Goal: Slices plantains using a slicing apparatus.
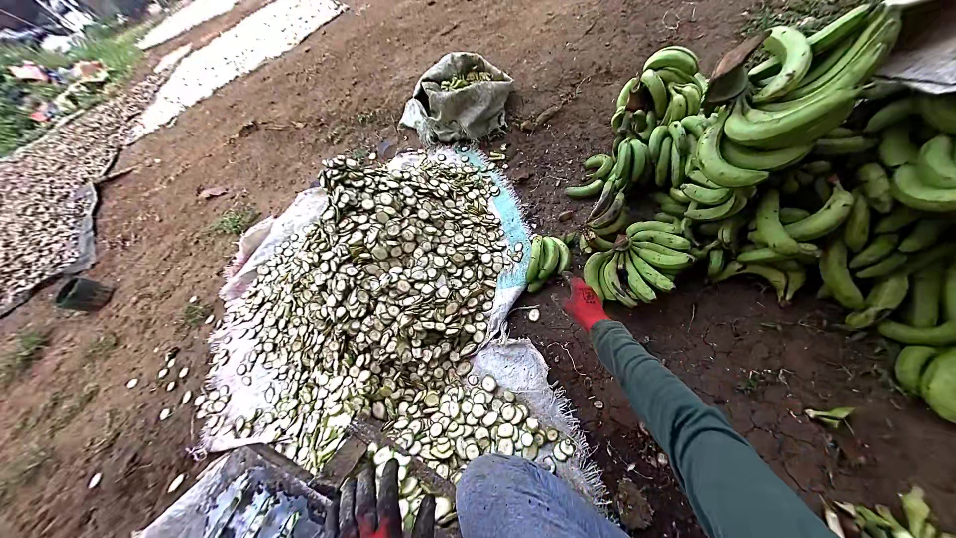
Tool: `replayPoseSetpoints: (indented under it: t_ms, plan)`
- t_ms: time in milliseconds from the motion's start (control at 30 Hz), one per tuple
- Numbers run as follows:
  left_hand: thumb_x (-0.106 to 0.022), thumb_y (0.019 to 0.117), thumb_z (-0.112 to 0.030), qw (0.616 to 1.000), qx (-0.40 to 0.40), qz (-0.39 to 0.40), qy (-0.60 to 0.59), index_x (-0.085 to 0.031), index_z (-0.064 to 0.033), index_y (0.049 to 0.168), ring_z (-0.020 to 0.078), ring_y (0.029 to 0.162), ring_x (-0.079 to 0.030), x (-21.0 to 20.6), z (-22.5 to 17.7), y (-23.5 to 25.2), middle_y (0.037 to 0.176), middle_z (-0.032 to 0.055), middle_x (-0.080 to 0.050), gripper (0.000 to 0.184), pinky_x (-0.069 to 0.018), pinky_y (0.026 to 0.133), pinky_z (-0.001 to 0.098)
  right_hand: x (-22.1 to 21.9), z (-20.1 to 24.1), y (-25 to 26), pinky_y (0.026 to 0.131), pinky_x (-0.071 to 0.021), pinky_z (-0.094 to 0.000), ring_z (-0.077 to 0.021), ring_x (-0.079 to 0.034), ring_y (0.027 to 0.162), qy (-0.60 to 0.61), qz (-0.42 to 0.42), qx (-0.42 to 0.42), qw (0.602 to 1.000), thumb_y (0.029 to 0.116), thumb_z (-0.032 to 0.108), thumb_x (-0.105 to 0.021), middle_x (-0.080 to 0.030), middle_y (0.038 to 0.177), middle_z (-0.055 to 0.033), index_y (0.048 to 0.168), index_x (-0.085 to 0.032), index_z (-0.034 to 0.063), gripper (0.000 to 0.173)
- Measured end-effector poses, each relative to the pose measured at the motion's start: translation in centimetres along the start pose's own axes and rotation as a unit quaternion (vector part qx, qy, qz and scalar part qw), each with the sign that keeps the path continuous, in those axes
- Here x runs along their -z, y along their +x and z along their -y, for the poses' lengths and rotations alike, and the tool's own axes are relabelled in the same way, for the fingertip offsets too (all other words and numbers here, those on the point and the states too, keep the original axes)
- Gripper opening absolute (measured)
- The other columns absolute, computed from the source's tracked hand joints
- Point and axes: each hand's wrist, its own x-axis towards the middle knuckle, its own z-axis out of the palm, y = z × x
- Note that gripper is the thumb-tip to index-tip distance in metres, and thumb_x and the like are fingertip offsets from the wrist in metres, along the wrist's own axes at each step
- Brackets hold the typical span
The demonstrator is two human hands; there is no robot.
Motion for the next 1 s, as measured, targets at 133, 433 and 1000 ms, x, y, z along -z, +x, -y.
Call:
replayPoseSetpoints:
  t_ms: [133, 433, 1000]
  plan:
    - [-0.046, 0.091, -0.067, 0.999, -0.002, 0.035, 0.029, -0.053, -0.0096, 0.149, 0.0484, 0.146, -0.037, -4.1, -0.2, 2.7, 0.154, 0.0254, -0.045, 0.082, -0.0189, 0.121, 0.0655, -3.9, 3.7, 4.8, 0.105, -0.0463, -0.0642, -0.0457, -0.056, 0.129, 0.077, -0.043, -0.082, 0.993, 0.0935, 0.055, -0.067, -0.051, 0.147, -0.0295, 0.158, -0.032, 0.0057, 0.088]
    - [-0.05, 0.0962, -0.056, 0.988, 0.076, 0.135, 0.012, -0.056, -0.0127, 0.146, 0.0432, 0.143, -0.044, -3.1, -0.7, 3.2, 0.151, 0.0206, -0.051, 0.067, -0.0207, 0.121, 0.0623, -7.3, 6.3, 15.7, 0.113, -0.0401, -0.0584, -0.0455, -0.046, 0.14, 0.063, -0.122, -0.179, 0.974, 0.0828, 0.052, -0.08, -0.042, 0.152, -0.0336, 0.159, -0.02, -0.0042, 0.112]
    - [-0.049, 0.0909, -0.065, 0.992, 0.074, 0.098, -0.032, -0.056, -0.0158, 0.148, 0.043, 0.145, -0.041, -3.1, -0.9, 2.7, 0.153, 0.0185, -0.05, 0.076, -0.0192, 0.122, 0.0624, -7.0, 2.3, -14.5, 0.099, -0.052, -0.0359, -0.0233, -0.059, 0.122, 0.358, -0.065, -0.048, 0.93, 0.068, 0.001, -0.075, -0.051, 0.143, -0.0249, 0.156, -0.027, -0.0024, 0.1]
